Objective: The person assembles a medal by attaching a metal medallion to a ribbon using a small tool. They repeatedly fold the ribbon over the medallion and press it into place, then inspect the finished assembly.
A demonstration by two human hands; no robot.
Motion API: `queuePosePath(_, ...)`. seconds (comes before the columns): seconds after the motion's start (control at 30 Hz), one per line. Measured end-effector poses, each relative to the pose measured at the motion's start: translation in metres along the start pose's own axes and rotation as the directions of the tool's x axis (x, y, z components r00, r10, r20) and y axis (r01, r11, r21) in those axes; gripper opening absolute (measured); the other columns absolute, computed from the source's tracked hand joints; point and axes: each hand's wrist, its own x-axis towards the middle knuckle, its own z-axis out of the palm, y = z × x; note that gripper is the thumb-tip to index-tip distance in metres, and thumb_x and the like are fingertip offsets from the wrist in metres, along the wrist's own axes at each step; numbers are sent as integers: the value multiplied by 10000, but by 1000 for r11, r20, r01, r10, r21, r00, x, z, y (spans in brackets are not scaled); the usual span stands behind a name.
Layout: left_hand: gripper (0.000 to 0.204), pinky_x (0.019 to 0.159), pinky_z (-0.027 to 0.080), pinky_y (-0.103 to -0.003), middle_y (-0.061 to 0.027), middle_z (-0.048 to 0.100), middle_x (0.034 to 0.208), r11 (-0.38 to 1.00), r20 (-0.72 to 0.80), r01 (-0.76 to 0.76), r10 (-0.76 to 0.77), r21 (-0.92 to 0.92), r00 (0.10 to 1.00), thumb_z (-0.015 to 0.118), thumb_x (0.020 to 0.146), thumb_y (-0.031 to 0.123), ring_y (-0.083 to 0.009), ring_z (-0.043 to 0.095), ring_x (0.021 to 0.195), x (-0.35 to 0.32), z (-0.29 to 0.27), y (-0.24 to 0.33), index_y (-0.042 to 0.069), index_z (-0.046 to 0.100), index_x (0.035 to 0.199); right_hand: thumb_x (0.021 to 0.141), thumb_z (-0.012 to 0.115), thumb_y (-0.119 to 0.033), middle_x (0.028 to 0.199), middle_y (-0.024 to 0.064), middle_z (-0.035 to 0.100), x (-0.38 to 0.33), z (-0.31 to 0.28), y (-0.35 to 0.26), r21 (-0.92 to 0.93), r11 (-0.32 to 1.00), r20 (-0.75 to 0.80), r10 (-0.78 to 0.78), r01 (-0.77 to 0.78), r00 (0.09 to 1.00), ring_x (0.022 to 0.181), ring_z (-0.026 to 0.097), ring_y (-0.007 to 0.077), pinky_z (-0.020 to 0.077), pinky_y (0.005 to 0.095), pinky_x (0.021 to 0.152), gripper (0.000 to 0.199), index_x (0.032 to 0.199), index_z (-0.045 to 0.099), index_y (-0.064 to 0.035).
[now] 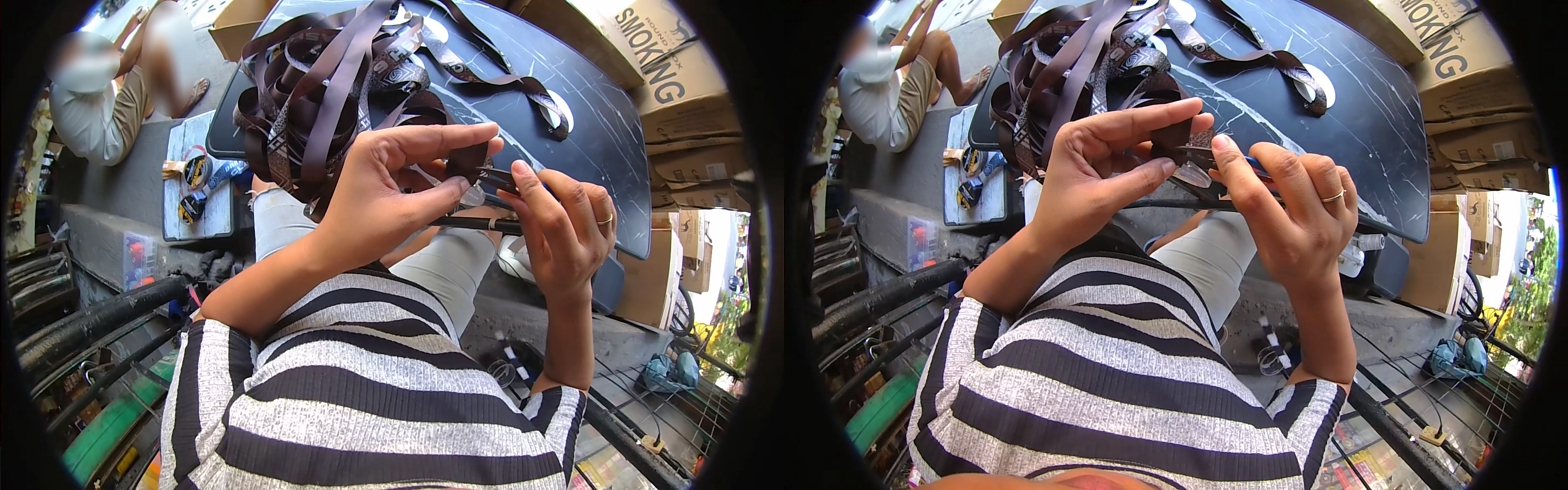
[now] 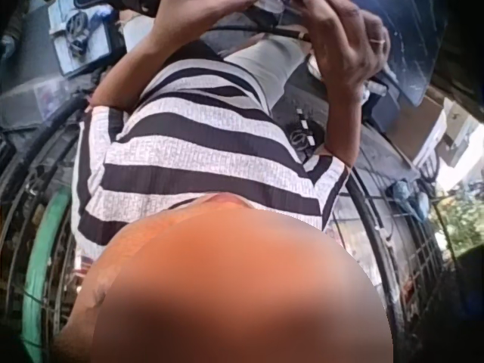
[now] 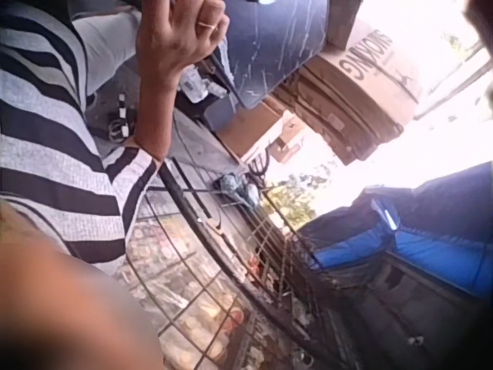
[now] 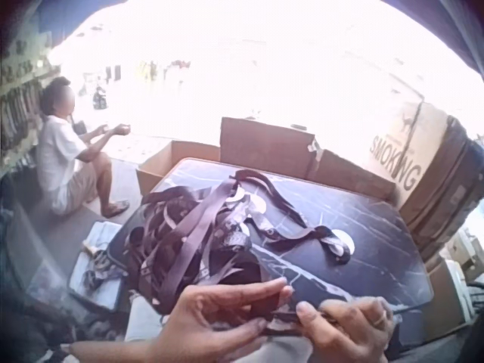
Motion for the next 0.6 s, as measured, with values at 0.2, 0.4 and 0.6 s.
queuePosePath(0.2,463,854,561,-234,-106,715,1220,1000,-7,-19,19,7,1000,625,855,-83,-96,686,1022,0,-1,-2,21,658,1306,719,862,-177,939,-1,710,5,-6,-1,29,999,45,-28,27,999,765,585,158,443,292,702,452,1151,731,-157)
queuePosePath(0.4,457,858,564,-239,-111,715,1220,999,5,-51,51,19,999,629,857,-80,-107,692,1027,1,-1,-2,21,659,1302,713,866,-175,931,-7,706,6,-8,-1,14,998,31,-62,61,998,777,573,151,435,285,700,433,1128,746,-158)
queuePosePath(0.6,456,867,568,-235,-120,712,1220,999,9,6,-6,-44,1000,632,860,-85,-125,697,1040,1,1,-1,16,654,1304,729,854,-214,923,-29,699,8,-8,2,-44,988,5,-148,148,989,781,549,131,424,276,696,394,1111,758,-185)
